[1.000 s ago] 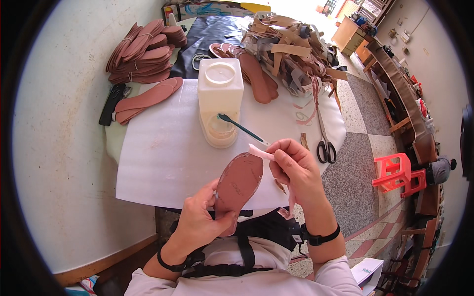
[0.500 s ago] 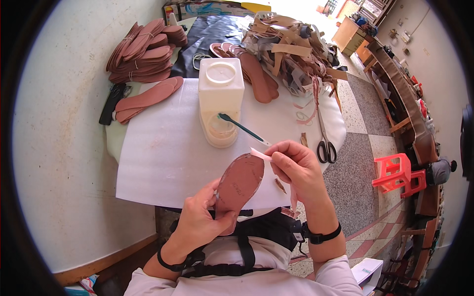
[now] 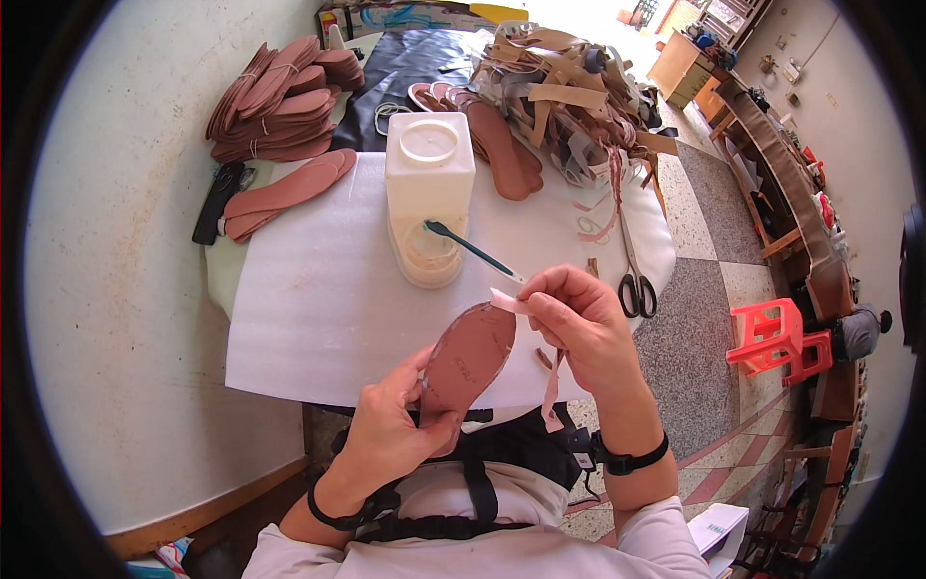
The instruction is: The person is applying glue to a shoe insole with a brush and then attaching a border strip.
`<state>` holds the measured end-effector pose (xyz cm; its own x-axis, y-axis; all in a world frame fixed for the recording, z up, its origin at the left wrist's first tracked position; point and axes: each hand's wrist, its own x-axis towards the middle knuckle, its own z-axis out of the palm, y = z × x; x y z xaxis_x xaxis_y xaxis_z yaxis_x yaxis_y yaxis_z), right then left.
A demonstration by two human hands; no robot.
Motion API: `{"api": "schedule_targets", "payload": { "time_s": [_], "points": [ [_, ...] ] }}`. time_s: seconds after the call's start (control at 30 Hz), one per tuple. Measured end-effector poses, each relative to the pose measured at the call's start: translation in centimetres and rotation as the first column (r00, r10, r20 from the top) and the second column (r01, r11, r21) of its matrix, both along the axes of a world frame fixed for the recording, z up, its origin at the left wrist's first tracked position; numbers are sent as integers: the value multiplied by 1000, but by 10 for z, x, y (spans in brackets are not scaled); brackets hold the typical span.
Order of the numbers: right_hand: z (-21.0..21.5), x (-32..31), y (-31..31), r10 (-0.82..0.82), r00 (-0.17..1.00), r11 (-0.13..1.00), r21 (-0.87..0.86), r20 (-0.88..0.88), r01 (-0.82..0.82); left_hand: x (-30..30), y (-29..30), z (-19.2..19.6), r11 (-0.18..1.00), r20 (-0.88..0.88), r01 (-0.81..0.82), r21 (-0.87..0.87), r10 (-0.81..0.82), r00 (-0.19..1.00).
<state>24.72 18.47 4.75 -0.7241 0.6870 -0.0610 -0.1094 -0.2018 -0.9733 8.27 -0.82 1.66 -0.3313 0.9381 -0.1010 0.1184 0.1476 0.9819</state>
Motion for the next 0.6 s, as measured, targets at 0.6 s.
{"api": "schedule_targets", "payload": {
  "time_s": [0.6],
  "points": [
    [2, 2, 0, -33, 992, 994, -112, -120, 19, 0, 1, 6, 999, 27, 23, -34, -22, 999]
  ]
}}
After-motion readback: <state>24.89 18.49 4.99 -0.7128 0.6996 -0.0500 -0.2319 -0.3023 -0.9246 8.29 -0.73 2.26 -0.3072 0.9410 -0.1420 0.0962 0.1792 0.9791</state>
